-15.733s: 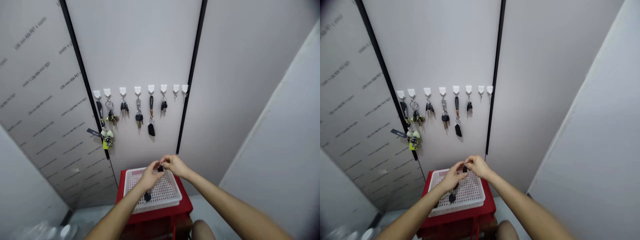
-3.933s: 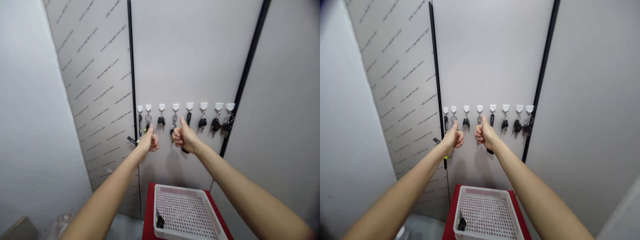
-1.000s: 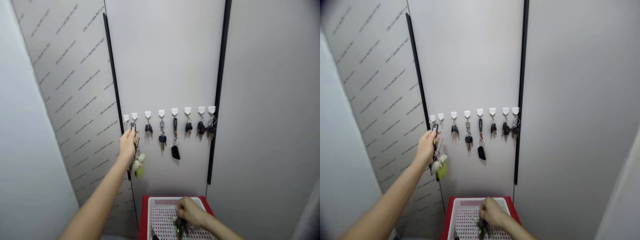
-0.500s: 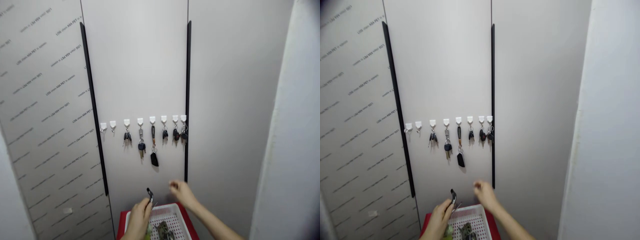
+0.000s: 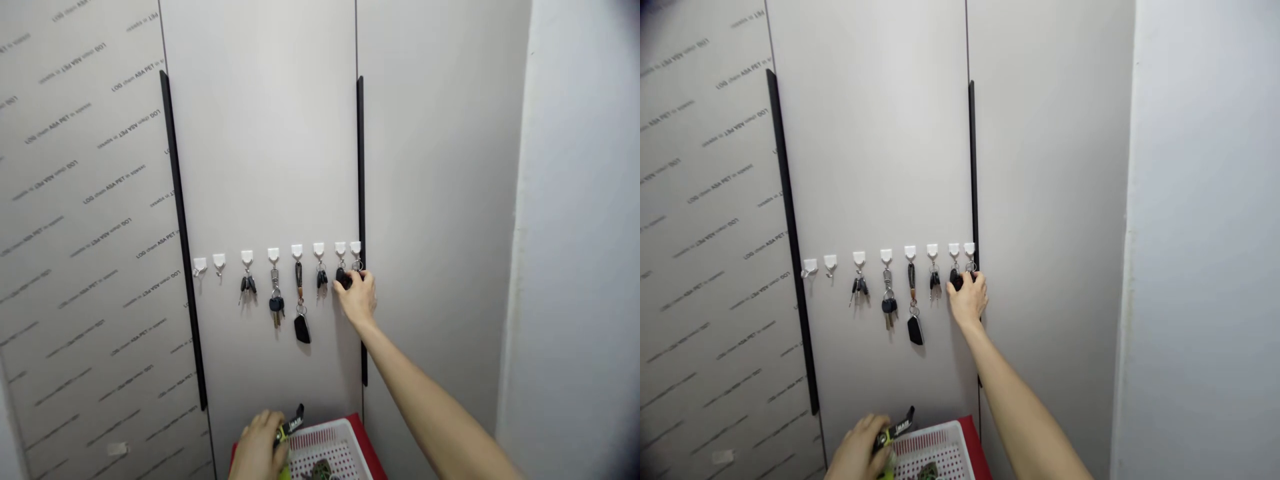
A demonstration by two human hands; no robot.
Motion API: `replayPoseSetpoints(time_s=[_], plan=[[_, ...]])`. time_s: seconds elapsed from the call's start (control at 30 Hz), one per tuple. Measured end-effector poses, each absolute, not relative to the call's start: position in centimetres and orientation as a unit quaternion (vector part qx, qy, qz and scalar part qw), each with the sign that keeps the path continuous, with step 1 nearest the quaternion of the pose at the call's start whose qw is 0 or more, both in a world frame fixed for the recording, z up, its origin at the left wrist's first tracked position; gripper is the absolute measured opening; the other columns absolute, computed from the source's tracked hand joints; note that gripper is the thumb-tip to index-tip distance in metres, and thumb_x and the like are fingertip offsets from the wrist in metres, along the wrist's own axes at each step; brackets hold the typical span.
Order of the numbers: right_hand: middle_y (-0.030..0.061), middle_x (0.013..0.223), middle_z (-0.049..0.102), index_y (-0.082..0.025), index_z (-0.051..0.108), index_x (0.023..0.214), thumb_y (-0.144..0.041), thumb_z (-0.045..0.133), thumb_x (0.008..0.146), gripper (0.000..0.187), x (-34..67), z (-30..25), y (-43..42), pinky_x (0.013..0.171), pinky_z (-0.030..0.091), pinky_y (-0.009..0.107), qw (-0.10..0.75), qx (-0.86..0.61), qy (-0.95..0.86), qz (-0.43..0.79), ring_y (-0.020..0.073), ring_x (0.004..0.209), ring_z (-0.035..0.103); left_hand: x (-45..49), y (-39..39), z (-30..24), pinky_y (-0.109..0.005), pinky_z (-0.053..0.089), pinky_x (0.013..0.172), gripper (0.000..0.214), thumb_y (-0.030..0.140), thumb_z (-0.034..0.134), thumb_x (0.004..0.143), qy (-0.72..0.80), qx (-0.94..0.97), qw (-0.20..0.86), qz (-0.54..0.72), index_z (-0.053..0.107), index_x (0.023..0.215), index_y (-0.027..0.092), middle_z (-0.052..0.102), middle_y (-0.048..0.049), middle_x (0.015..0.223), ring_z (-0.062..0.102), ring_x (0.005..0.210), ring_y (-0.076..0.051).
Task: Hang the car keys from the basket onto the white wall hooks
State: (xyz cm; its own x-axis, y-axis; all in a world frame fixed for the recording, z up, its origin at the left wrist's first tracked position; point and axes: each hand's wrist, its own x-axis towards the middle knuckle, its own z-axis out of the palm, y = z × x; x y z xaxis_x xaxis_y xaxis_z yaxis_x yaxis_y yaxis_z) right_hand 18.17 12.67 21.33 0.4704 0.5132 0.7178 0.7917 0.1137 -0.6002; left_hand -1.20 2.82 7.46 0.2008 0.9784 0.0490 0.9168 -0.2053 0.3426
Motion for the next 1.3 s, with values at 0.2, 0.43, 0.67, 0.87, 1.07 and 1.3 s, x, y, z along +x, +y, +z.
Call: replayPoseSetpoints(time_s=[0.2, 0.43, 0.67, 0.87, 1.07, 1.3], plan=[[0.0084, 0.098, 0.039, -0.018, 0.051, 0.089, -0.032, 0.039, 0.064, 0.031, 18.4, 21.8, 13.0, 0.062, 0.035, 0.028, 0.561, -0.645, -0.509, -0.1, 0.017, 0.075, 0.046, -3.6, 3.9, 8.1, -0.026, 0.031, 0.079, 0.033, 0.022, 0.037, 0.063, 0.624, 0.738, 0.142, 0.213, 0.047, 0.095, 0.018, 0.049, -0.0058, 0.099, 0.044, 0.091, -0.015], [0.0072, 0.084, 0.047, -0.016, 0.054, 0.085, -0.027, 0.041, 0.061, 0.029, 20.8, 24.6, 12.3, 0.068, 0.035, 0.026, 0.562, -0.606, -0.542, -0.152, 0.0157, 0.074, 0.046, -7.2, 6.3, 14.2, -0.028, 0.037, 0.073, 0.037, 0.033, 0.037, 0.063, 0.612, 0.656, 0.118, 0.426, 0.046, 0.093, 0.012, 0.052, -0.0089, 0.091, 0.049, 0.081, -0.016], [0.0079, 0.076, 0.049, -0.013, 0.057, 0.078, -0.029, 0.044, 0.06, 0.027, 21.4, 29.4, 11.9, 0.063, 0.035, 0.027, 0.461, -0.635, -0.599, -0.159, 0.0171, 0.07, 0.046, -6.6, 9.9, 21.8, -0.027, 0.038, 0.068, 0.048, 0.039, 0.047, 0.058, 0.612, 0.544, 0.121, 0.562, 0.041, 0.098, 0.012, 0.05, -0.012, 0.097, 0.05, 0.082, -0.017], [0.0063, 0.078, 0.05, -0.014, 0.056, 0.075, -0.025, 0.045, 0.06, 0.022, 20.0, 29.0, 10.2, 0.066, 0.034, 0.026, 0.479, -0.543, -0.669, -0.165, 0.015, 0.073, 0.045, -4.7, 12.6, 23.1, -0.028, 0.037, 0.065, 0.042, 0.042, 0.051, 0.054, 0.622, 0.535, 0.114, 0.56, 0.047, 0.087, 0.016, 0.056, -0.0083, 0.085, 0.051, 0.079, -0.018], [0.0048, 0.072, 0.051, -0.014, 0.056, 0.068, -0.015, 0.041, 0.056, 0.018, 17.2, 14.9, 6.7, 0.061, 0.034, 0.021, 0.291, -0.503, -0.812, 0.051, 0.0119, 0.066, 0.045, -5.3, 12.9, 24.3, -0.024, 0.036, 0.052, 0.019, 0.033, 0.043, 0.058, 0.641, 0.542, 0.089, 0.536, 0.05, 0.065, 0.017, 0.055, -0.0033, 0.059, 0.052, 0.058, -0.016], [0.0039, 0.078, 0.052, -0.016, 0.055, 0.064, -0.01, 0.042, 0.05, 0.02, 15.4, 1.2, 4.5, 0.061, 0.034, 0.021, 0.177, -0.546, -0.808, 0.133, 0.0136, 0.071, 0.048, -6.6, 11.7, 26.6, -0.021, 0.033, 0.042, 0.02, 0.032, 0.041, 0.062, 0.605, 0.594, 0.132, 0.514, 0.044, 0.05, 0.016, 0.043, 0.0019, 0.041, 0.043, 0.038, -0.009]])
